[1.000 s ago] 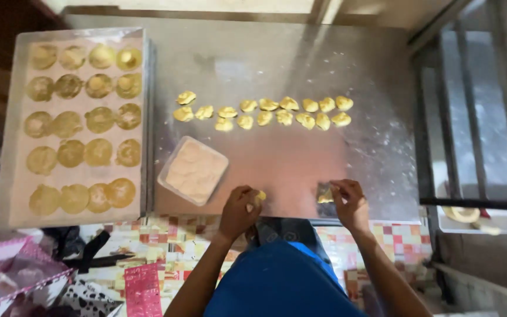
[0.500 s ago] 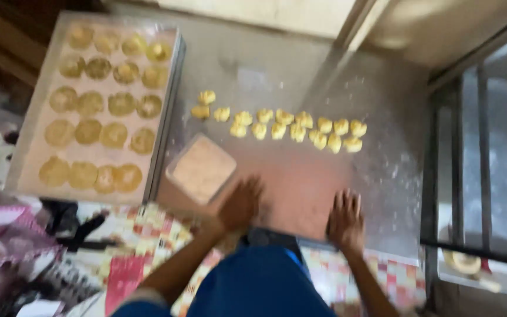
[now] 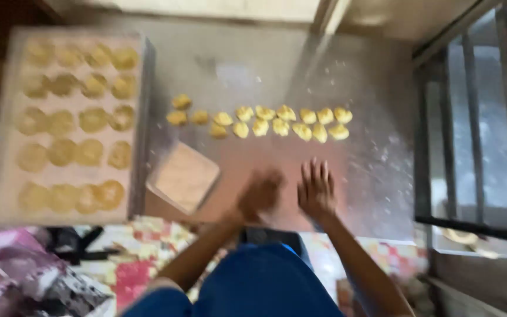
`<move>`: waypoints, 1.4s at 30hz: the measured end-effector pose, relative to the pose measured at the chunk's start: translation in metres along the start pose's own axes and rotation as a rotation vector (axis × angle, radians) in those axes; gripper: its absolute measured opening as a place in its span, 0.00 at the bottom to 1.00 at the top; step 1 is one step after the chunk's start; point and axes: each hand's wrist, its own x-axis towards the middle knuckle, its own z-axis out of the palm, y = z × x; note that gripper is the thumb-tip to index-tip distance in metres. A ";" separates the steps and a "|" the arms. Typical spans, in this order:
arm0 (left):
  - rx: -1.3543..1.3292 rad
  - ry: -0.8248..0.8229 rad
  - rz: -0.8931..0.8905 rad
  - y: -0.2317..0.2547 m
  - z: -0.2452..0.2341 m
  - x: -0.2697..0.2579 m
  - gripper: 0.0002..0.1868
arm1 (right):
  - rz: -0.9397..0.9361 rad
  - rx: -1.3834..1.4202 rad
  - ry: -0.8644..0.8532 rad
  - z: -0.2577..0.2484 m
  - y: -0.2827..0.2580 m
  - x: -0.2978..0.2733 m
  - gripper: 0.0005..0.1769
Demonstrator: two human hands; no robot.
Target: The person repeatedly rolls small dough pieces into balls on a stainless steel countertop, then places them into a baking tray. The process is continuous and methodical, with the person handling the dough by hand.
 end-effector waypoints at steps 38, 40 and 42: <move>0.338 0.110 0.098 0.031 0.004 0.027 0.28 | -0.136 0.019 0.101 0.040 -0.012 0.017 0.34; 0.332 0.127 0.157 0.019 0.005 0.045 0.31 | -0.210 0.046 0.160 0.033 0.008 0.039 0.33; 0.470 0.152 0.102 -0.002 -0.042 0.031 0.26 | -0.162 -0.033 0.255 -0.001 0.030 0.044 0.26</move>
